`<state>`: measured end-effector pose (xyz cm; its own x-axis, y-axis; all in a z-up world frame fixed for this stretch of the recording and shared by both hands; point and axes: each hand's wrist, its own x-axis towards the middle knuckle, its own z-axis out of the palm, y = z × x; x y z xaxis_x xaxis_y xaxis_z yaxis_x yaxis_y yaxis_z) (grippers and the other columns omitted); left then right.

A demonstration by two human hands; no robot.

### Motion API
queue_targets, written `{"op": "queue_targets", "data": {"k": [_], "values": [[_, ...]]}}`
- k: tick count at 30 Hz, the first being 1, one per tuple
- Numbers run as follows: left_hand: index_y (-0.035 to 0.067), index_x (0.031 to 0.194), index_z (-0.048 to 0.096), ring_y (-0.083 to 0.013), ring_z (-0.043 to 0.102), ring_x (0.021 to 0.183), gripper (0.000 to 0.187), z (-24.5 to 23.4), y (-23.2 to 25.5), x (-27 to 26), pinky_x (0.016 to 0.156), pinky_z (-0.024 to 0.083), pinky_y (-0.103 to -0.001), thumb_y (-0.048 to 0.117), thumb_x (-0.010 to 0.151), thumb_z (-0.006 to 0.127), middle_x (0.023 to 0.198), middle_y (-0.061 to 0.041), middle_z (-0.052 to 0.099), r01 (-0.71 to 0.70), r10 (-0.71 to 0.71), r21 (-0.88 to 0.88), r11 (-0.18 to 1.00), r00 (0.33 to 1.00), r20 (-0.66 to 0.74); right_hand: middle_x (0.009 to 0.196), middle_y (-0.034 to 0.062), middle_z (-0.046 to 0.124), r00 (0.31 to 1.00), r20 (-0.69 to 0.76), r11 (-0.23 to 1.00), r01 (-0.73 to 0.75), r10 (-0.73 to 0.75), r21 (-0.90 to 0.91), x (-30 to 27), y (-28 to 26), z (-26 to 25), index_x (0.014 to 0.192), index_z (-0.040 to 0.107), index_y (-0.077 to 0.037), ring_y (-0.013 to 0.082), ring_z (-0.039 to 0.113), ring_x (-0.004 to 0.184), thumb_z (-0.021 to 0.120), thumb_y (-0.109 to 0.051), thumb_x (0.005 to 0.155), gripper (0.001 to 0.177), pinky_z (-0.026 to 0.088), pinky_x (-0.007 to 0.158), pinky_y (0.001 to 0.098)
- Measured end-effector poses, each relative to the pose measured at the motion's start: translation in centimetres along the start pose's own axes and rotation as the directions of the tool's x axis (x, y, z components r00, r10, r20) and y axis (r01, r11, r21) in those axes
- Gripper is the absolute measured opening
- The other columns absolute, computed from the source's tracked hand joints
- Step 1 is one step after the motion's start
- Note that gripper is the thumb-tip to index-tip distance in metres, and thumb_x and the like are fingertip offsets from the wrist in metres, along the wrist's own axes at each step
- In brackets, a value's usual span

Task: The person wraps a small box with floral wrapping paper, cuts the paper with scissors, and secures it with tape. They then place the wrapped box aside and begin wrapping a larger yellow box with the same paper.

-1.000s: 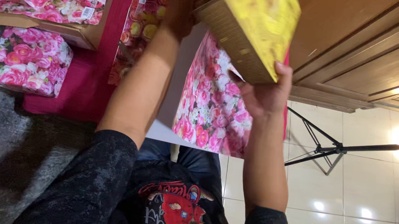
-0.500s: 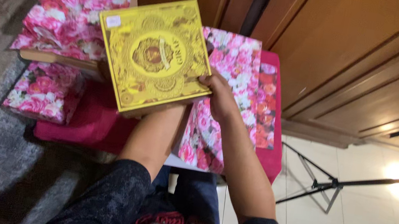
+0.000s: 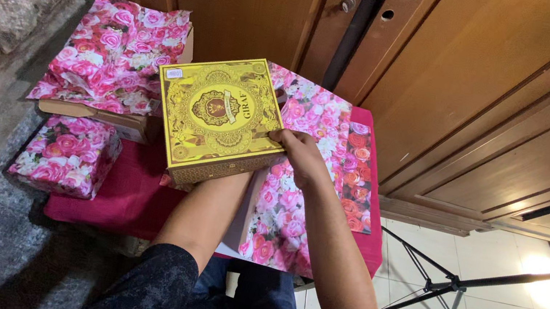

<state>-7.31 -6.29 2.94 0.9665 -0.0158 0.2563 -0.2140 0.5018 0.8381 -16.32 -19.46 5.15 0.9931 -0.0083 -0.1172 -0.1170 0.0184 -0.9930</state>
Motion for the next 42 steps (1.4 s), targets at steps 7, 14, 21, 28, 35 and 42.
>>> {"op": "queue_targets", "data": {"k": [7,14,21,28,35,42], "values": [[0.010,0.141,0.052,-0.0280,0.045,0.133,0.053,-1.1,-2.3,0.4,0.111,0.032,-0.054,0.047,0.102,0.046,0.145,-0.012,0.051,-0.196,0.202,0.289,0.937,0.979,0.012,0.093,0.0175,0.074,1.000,-0.012,0.998,0.018,-0.017,0.057,0.1,-0.2,-1.9,0.099,0.074,0.010,0.0243,0.066,0.082,0.066,-0.020,0.090,0.032,0.051,0.077,0.0359],[0.012,0.146,0.049,-0.0277,0.039,0.142,0.057,-2.5,-6.9,0.7,0.117,0.026,-0.056,0.048,0.102,0.046,0.153,-0.011,0.046,-0.377,0.120,0.803,0.462,0.923,0.365,0.106,0.0238,0.070,0.994,-0.055,0.921,0.110,-0.096,0.375,-1.4,-3.4,-9.0,0.109,0.062,0.015,0.0311,0.073,0.093,0.061,-0.005,0.088,0.029,0.062,0.090,0.0422],[0.013,0.151,0.046,-0.0273,0.033,0.151,0.061,-4.3,-9.5,0.0,0.123,0.020,-0.058,0.050,0.102,0.046,0.161,-0.010,0.042,-0.300,-0.191,0.953,-0.034,0.938,0.288,0.113,0.0118,0.072,0.959,-0.259,0.894,0.217,-0.118,0.392,-6.7,-4.0,-22.4,0.123,0.064,0.001,0.0225,0.072,0.096,0.061,-0.028,0.092,0.042,0.061,0.086,0.0348],[0.010,0.152,0.043,-0.0281,0.021,0.154,0.078,-4.3,-5.3,-0.9,0.125,0.010,-0.056,0.063,0.096,0.054,0.164,-0.011,0.033,-0.279,-0.242,0.960,0.027,0.930,0.277,0.122,0.0103,0.070,0.899,-0.427,0.918,0.248,-0.099,0.311,-14.3,-0.6,-32.7,0.131,0.065,-0.005,0.0237,0.070,0.110,0.058,-0.033,0.093,0.048,0.059,0.098,0.0362],[0.009,0.153,0.039,-0.0292,0.015,0.155,0.099,-1.9,-2.5,-2.2,0.123,0.006,-0.060,0.072,0.082,0.066,0.166,-0.013,0.026,-0.227,-0.299,0.973,-0.045,0.932,0.203,0.139,0.0116,0.065,0.865,-0.497,0.935,0.230,-0.070,0.268,-18.2,3.0,-36.4,0.138,0.057,-0.003,0.0281,0.065,0.126,0.055,-0.032,0.095,0.052,0.053,0.106,0.0439],[0.009,0.154,0.037,-0.0284,0.012,0.157,0.099,0.0,-3.6,-3.0,0.123,0.002,-0.063,0.070,0.083,0.068,0.167,-0.013,0.024,-0.125,-0.278,0.991,-0.048,0.955,0.107,0.151,0.0041,0.057,0.912,-0.356,0.921,0.302,-0.203,0.247,-18.6,-2.8,-29.4,0.148,0.054,-0.016,0.0218,0.056,0.129,0.051,-0.048,0.096,0.061,0.045,0.092,0.0398]]}}
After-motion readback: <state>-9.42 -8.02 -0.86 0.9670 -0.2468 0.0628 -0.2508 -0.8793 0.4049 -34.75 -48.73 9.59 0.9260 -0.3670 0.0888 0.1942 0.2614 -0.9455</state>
